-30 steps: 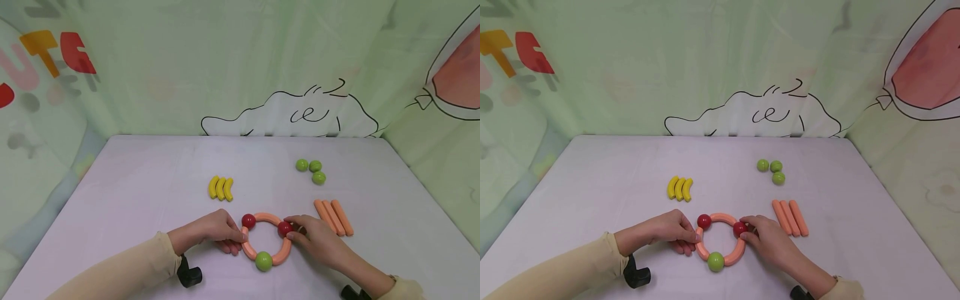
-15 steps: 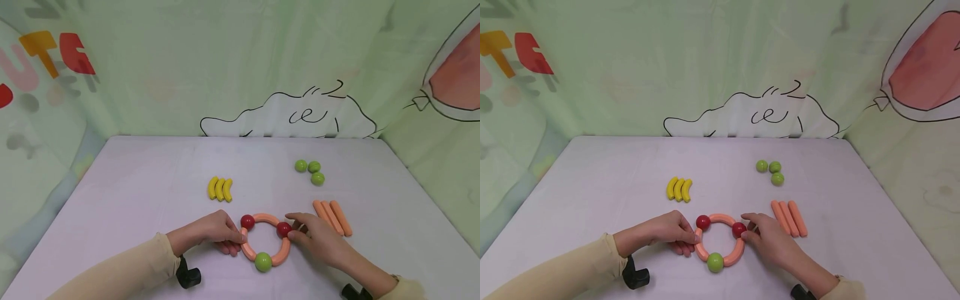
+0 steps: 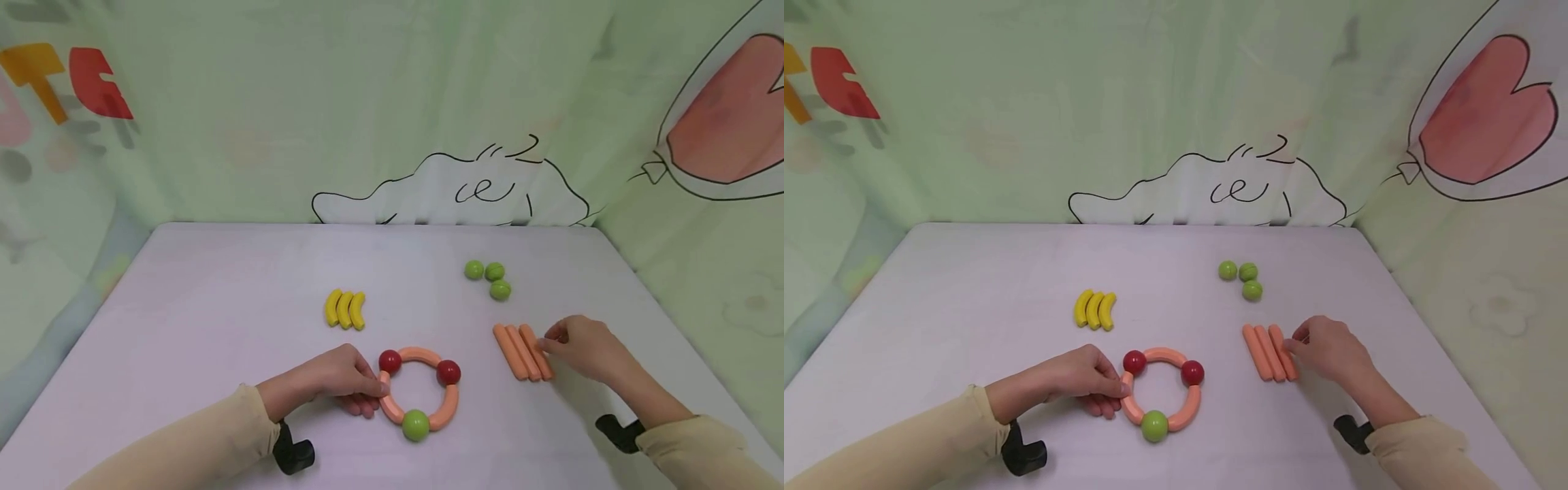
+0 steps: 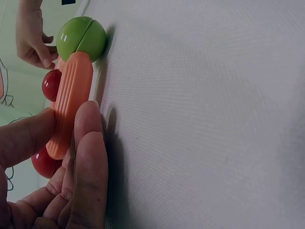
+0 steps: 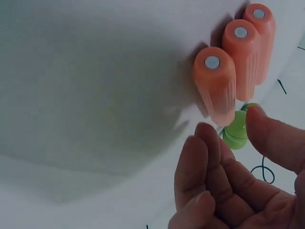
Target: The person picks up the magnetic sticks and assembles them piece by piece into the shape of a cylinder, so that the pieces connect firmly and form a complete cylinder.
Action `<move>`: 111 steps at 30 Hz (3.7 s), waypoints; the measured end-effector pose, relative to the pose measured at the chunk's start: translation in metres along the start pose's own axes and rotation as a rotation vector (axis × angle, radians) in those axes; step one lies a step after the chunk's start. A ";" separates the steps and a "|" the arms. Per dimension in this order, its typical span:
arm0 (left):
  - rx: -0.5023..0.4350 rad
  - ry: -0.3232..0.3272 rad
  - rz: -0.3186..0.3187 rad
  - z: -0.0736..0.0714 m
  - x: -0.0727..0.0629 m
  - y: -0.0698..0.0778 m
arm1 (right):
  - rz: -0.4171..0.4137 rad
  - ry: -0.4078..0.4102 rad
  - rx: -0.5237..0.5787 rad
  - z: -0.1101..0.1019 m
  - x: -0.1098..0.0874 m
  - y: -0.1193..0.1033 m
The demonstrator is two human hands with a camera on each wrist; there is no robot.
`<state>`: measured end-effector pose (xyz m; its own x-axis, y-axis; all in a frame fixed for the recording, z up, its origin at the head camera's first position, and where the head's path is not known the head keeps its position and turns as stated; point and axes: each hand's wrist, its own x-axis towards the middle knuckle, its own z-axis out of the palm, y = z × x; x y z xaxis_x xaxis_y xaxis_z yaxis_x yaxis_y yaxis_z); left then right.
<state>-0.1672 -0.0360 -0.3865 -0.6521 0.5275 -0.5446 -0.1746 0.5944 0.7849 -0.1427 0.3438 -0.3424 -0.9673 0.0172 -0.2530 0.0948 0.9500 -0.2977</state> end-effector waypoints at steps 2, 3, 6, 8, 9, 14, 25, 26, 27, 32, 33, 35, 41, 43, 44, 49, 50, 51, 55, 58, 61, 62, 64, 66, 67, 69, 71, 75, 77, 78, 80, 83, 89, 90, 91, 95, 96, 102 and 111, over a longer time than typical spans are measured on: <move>-0.001 0.001 -0.001 0.000 0.000 -0.001 | 0.021 -0.042 0.005 0.003 0.004 0.003; -0.001 0.000 -0.001 0.000 0.000 -0.001 | 0.030 -0.055 0.005 0.004 0.005 0.003; -0.004 -0.003 -0.001 0.000 0.001 -0.001 | 0.043 -0.070 -0.014 0.006 0.007 0.002; -0.006 -0.007 -0.001 0.000 0.002 -0.001 | 0.053 -0.076 -0.035 0.005 0.006 0.002; -0.008 -0.008 -0.003 0.000 0.002 -0.001 | 0.061 -0.080 -0.044 0.005 0.006 0.002; -0.007 -0.007 -0.010 0.000 0.001 0.000 | 0.103 -0.106 -0.088 0.002 0.003 -0.001; -0.015 -0.003 -0.022 -0.001 0.001 0.001 | 0.109 0.006 -0.028 0.003 0.004 0.013; -0.015 -0.004 -0.024 -0.001 0.001 0.001 | 0.097 0.033 -0.001 0.003 0.003 0.014; -0.015 -0.004 -0.023 -0.001 0.001 0.001 | 0.077 0.068 0.025 0.003 0.001 0.015; -0.015 -0.003 -0.022 0.000 0.000 0.001 | -0.064 0.256 0.169 0.008 -0.014 0.001; -0.014 -0.002 -0.021 0.000 0.000 0.002 | -0.090 0.281 0.197 0.010 -0.017 -0.005; -0.011 0.000 -0.019 0.000 0.000 0.002 | -0.148 0.311 0.274 0.014 -0.023 -0.017; -0.020 0.003 -0.016 -0.001 -0.001 0.002 | -0.386 0.265 0.544 0.031 -0.038 -0.053; -0.023 0.005 -0.017 0.000 -0.001 0.002 | -0.439 0.238 0.588 0.038 -0.041 -0.063; -0.024 0.006 -0.017 0.000 -0.001 0.002 | -0.449 0.230 0.595 0.040 -0.043 -0.067; -0.023 0.006 -0.020 0.000 0.000 0.002 | -0.503 0.225 0.562 0.052 -0.050 -0.084; -0.023 0.006 -0.021 0.000 0.000 0.002 | -0.523 0.223 0.554 0.054 -0.050 -0.087; -0.021 0.006 -0.022 0.000 0.000 0.002 | -0.550 0.219 0.549 0.057 -0.049 -0.089; -0.020 0.008 -0.020 -0.001 0.001 0.002 | -0.653 0.153 0.557 0.066 -0.047 -0.097; -0.024 0.006 -0.018 -0.001 0.001 0.001 | -0.712 0.096 0.569 0.072 -0.046 -0.100; -0.026 0.007 -0.020 -0.001 0.001 0.001 | -0.746 0.059 0.568 0.075 -0.045 -0.103; -0.026 0.009 -0.021 -0.001 0.001 0.001 | -0.749 0.047 0.567 0.076 -0.045 -0.103; -0.029 0.010 -0.024 -0.001 0.001 0.001 | -0.752 0.036 0.556 0.077 -0.045 -0.104; -0.030 0.012 -0.025 -0.001 0.001 0.001 | -0.757 0.027 0.546 0.078 -0.045 -0.105; -0.032 0.013 -0.026 -0.001 0.001 0.001 | -0.761 0.024 0.542 0.078 -0.044 -0.105; -0.034 0.014 -0.026 0.000 0.001 0.001 | -0.782 0.018 0.549 0.078 -0.044 -0.106; -0.033 0.014 -0.027 0.000 0.001 0.002 | -0.808 0.013 0.557 0.079 -0.044 -0.107; -0.033 0.014 -0.024 0.000 0.000 0.002 | -0.839 -0.004 0.567 0.080 -0.044 -0.108; -0.033 0.014 -0.020 0.000 0.000 0.002 | -0.846 -0.015 0.569 0.079 -0.043 -0.108; -0.032 0.015 -0.018 0.000 0.000 0.002 | -0.853 -0.021 0.573 0.079 -0.043 -0.108; -0.034 0.016 -0.017 0.000 0.000 0.002 | -0.867 -0.028 0.578 0.080 -0.043 -0.109; -0.034 0.015 -0.018 0.000 0.000 0.002 | -0.879 -0.025 0.578 0.080 -0.044 -0.110; -0.044 0.016 -0.015 0.000 0.001 0.001 | -0.841 -0.041 0.557 0.078 -0.045 -0.110; -0.044 0.016 -0.015 0.000 0.001 0.001 | -0.832 -0.042 0.553 0.078 -0.045 -0.110; -0.042 0.015 -0.015 0.000 0.001 0.001 | -0.822 -0.044 0.548 0.078 -0.045 -0.110; -0.032 0.008 -0.019 -0.001 0.000 0.002 | -0.791 -0.024 0.505 0.075 -0.047 -0.109; -0.029 0.008 -0.020 -0.001 0.000 0.002 | -0.781 -0.017 0.489 0.074 -0.047 -0.109; -0.027 0.006 -0.021 -0.001 0.000 0.002 | -0.803 0.112 0.386 0.066 -0.049 -0.097; -0.020 0.012 -0.018 0.000 -0.001 0.001 | -0.558 0.438 0.174 0.047 -0.030 -0.053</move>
<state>-0.1671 -0.0359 -0.3853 -0.6577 0.5096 -0.5547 -0.2010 0.5910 0.7812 -0.1080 0.2788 -0.3620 -0.8845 -0.2973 0.3595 -0.4391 0.7910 -0.4261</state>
